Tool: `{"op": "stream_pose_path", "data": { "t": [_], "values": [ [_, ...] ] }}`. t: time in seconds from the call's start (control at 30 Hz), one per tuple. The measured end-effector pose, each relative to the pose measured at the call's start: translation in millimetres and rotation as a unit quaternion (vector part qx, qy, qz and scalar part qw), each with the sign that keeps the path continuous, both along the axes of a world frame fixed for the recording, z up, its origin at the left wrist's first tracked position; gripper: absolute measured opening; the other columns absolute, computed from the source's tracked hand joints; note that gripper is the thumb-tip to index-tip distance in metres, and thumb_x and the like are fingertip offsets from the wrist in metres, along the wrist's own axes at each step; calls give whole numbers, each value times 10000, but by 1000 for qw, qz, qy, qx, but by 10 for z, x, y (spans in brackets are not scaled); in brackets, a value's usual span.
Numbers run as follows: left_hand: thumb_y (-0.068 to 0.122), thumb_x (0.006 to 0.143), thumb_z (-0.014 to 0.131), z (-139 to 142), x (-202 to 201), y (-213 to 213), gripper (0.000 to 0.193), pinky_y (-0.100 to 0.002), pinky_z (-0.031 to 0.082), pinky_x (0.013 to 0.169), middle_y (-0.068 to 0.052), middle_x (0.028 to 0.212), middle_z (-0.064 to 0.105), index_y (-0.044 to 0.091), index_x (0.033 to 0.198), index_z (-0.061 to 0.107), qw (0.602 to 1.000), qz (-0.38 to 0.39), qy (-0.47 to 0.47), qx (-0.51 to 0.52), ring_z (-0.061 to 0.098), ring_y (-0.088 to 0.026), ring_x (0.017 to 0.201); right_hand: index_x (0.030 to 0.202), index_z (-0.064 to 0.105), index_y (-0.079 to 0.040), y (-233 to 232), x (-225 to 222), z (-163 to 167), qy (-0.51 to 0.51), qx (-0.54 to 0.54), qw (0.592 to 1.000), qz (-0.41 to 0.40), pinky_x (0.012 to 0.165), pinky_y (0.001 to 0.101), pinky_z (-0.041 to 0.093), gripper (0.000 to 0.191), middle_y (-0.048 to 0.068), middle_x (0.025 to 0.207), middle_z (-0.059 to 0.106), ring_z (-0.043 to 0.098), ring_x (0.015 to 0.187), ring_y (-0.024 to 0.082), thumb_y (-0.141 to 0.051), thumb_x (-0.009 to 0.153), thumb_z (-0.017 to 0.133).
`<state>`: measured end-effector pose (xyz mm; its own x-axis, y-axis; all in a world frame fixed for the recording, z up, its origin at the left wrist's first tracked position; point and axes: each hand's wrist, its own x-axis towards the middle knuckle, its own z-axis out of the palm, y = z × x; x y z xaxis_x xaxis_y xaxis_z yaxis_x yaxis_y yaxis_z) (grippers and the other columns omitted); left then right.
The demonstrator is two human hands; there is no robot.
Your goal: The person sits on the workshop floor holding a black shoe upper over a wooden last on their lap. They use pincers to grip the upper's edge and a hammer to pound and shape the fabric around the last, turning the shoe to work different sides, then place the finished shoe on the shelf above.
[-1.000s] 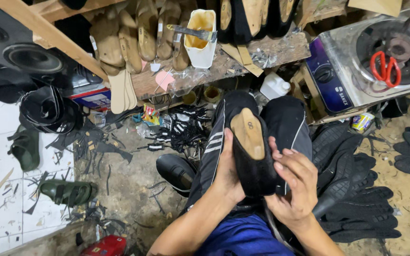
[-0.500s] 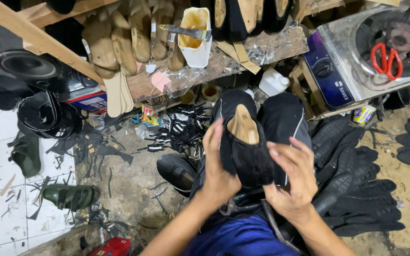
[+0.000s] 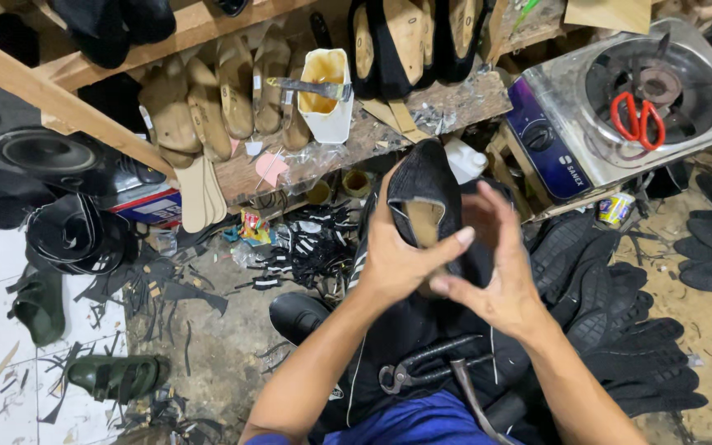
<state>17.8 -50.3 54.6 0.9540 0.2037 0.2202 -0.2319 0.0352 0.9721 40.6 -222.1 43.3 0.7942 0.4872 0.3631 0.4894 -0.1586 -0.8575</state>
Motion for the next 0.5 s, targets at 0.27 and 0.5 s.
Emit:
{"op": "stream_pose_path", "data": {
  "t": [0.27,0.5],
  "values": [
    [196,866,854,-13,17,-23,878,-368,395,1218,-160,1499,542,33,1588,383,998,24,-18,49,540,-231,1389,1631,189,-47,-117,-493,-584,463,139,873,62,1182,367,268,1031,112,1601,397,361,1480,218,-94,766,747],
    [232,829,839,-70,8,-73,871,-356,470,1125,-167,1363,627,56,1558,396,997,1,73,-4,616,-215,1250,1625,223,-86,-140,-571,-627,505,162,848,22,1141,349,325,1019,73,1549,455,430,1415,174,-43,741,728]
  ]
}}
